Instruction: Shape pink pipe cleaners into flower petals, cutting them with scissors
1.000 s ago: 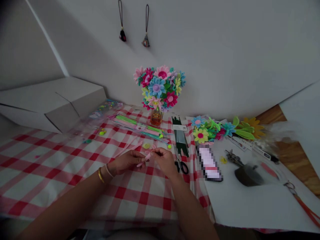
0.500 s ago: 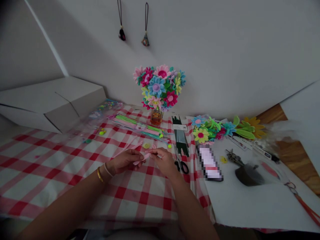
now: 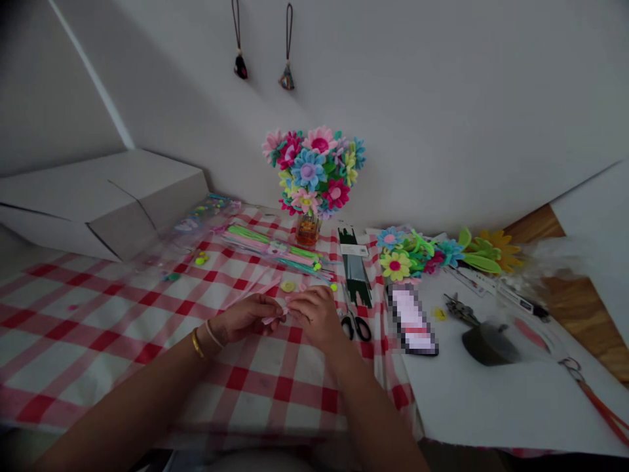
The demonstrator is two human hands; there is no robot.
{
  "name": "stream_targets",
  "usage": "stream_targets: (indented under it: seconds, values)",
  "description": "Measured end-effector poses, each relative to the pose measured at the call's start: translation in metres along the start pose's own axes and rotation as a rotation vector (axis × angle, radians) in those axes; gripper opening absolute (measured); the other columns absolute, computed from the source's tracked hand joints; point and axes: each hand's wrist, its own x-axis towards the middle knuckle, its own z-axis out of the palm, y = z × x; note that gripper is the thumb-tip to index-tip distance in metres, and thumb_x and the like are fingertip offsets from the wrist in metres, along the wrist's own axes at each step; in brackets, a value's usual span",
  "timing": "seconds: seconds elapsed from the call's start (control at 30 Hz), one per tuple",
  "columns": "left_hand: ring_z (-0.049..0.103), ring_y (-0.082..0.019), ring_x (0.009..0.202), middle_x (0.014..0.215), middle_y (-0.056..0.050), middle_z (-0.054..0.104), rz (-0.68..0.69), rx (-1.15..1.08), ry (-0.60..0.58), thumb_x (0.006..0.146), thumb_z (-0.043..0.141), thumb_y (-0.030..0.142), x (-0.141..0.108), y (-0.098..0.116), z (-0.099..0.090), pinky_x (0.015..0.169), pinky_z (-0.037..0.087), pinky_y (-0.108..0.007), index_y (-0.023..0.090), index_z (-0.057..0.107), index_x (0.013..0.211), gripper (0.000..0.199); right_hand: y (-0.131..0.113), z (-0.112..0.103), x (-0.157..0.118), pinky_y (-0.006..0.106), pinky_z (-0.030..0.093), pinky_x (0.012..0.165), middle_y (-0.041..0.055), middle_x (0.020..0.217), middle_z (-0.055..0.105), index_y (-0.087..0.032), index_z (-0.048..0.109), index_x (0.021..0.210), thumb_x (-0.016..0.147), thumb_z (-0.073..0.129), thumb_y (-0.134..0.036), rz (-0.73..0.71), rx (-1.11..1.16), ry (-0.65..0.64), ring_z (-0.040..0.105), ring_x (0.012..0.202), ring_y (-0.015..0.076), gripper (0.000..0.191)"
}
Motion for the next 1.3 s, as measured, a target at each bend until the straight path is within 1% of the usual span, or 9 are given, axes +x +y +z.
stream_targets:
  seconds: [0.23, 0.43, 0.77, 0.83, 0.9, 1.03, 1.1, 1.2, 1.3]
  values:
    - [0.048, -0.008, 0.041, 0.051, -0.004, 0.059, -0.001, -0.018, -0.044, 0.068, 0.058, 0.021, 0.002, -0.004, -0.002, 0.041, 0.034, -0.02, 0.008, 0.066, 0.068, 0.015, -0.01, -0.002, 0.001, 0.037, 0.036, 0.079, -0.0006, 0.086, 0.067, -0.026, 0.065, 0.083, 0.079, 0.057, -0.019, -0.097, -0.141, 0.005, 0.05, 0.086, 0.0167, 0.012]
    - [0.049, -0.008, 0.042, 0.048, -0.003, 0.057, -0.005, 0.005, -0.019, 0.067, 0.058, 0.023, 0.002, -0.005, -0.005, 0.041, 0.033, -0.019, 0.009, 0.065, 0.065, 0.015, -0.016, 0.0, 0.001, 0.039, 0.034, 0.079, 0.0025, 0.085, 0.066, -0.023, 0.064, 0.082, 0.081, 0.053, -0.023, -0.058, -0.171, -0.035, 0.051, 0.086, 0.0186, 0.01]
    - [0.043, -0.008, 0.04, 0.045, -0.001, 0.051, 0.016, -0.012, -0.051, 0.067, 0.055, 0.025, 0.003, -0.006, -0.004, 0.039, 0.026, -0.02, 0.011, 0.061, 0.062, 0.016, -0.02, -0.003, 0.002, 0.039, 0.034, 0.079, 0.0041, 0.086, 0.065, -0.022, 0.062, 0.085, 0.084, 0.047, -0.02, -0.047, -0.133, -0.102, 0.05, 0.086, 0.0187, 0.014]
    - [0.041, -0.008, 0.041, 0.045, 0.001, 0.049, 0.048, 0.093, -0.021, 0.068, 0.053, 0.025, 0.003, -0.006, -0.003, 0.04, 0.025, -0.02, 0.012, 0.06, 0.061, 0.016, -0.023, -0.002, 0.001, 0.038, 0.033, 0.078, 0.0044, 0.084, 0.064, -0.021, 0.061, 0.084, 0.083, 0.046, -0.019, -0.016, -0.149, -0.128, 0.05, 0.084, 0.019, 0.015]
    - [0.038, -0.008, 0.042, 0.046, 0.002, 0.046, 0.148, 0.312, 0.018, 0.069, 0.051, 0.025, 0.001, -0.005, -0.001, 0.042, 0.025, -0.021, 0.014, 0.057, 0.06, 0.015, -0.026, 0.0, 0.0, 0.037, 0.033, 0.075, 0.0044, 0.079, 0.063, -0.019, 0.06, 0.081, 0.082, 0.046, -0.018, 0.034, -0.153, -0.155, 0.05, 0.08, 0.0189, 0.014]
    - [0.043, -0.012, 0.056, 0.056, 0.0, 0.051, 0.586, 1.029, 0.096, 0.069, 0.051, 0.017, -0.005, 0.001, 0.006, 0.061, 0.031, -0.028, 0.016, 0.057, 0.061, 0.01, -0.027, 0.004, -0.001, 0.032, 0.035, 0.07, 0.003, 0.072, 0.061, -0.018, 0.057, 0.072, 0.076, 0.05, -0.013, 0.199, -0.085, -0.195, 0.052, 0.074, 0.0172, 0.01]
    - [0.046, -0.015, 0.066, 0.064, -0.004, 0.056, 0.753, 1.332, 0.133, 0.072, 0.05, 0.016, -0.008, 0.004, 0.01, 0.072, 0.029, -0.033, 0.016, 0.059, 0.066, 0.011, -0.026, 0.007, -0.001, 0.03, 0.035, 0.067, 0.0022, 0.071, 0.061, -0.018, 0.057, 0.07, 0.076, 0.051, -0.014, 0.286, -0.055, -0.17, 0.053, 0.071, 0.0162, 0.009]
    - [0.046, -0.02, 0.074, 0.071, -0.008, 0.06, 0.826, 1.567, 0.259, 0.081, 0.043, 0.02, -0.01, 0.005, 0.015, 0.076, 0.025, -0.038, 0.017, 0.062, 0.078, 0.019, -0.023, 0.01, -0.001, 0.031, 0.035, 0.068, 0.0025, 0.07, 0.062, -0.018, 0.057, 0.071, 0.076, 0.052, -0.017, 0.325, -0.122, -0.066, 0.053, 0.071, 0.0171, 0.008]
    - [0.046, -0.022, 0.081, 0.079, -0.009, 0.062, 0.85, 1.598, 0.447, 0.084, 0.042, 0.023, -0.01, 0.002, 0.019, 0.079, 0.023, -0.04, 0.02, 0.062, 0.091, 0.022, -0.023, 0.01, 0.0, 0.034, 0.032, 0.071, 0.0038, 0.069, 0.062, -0.018, 0.058, 0.072, 0.078, 0.051, -0.019, 0.245, -0.262, -0.007, 0.052, 0.073, 0.0188, 0.01]
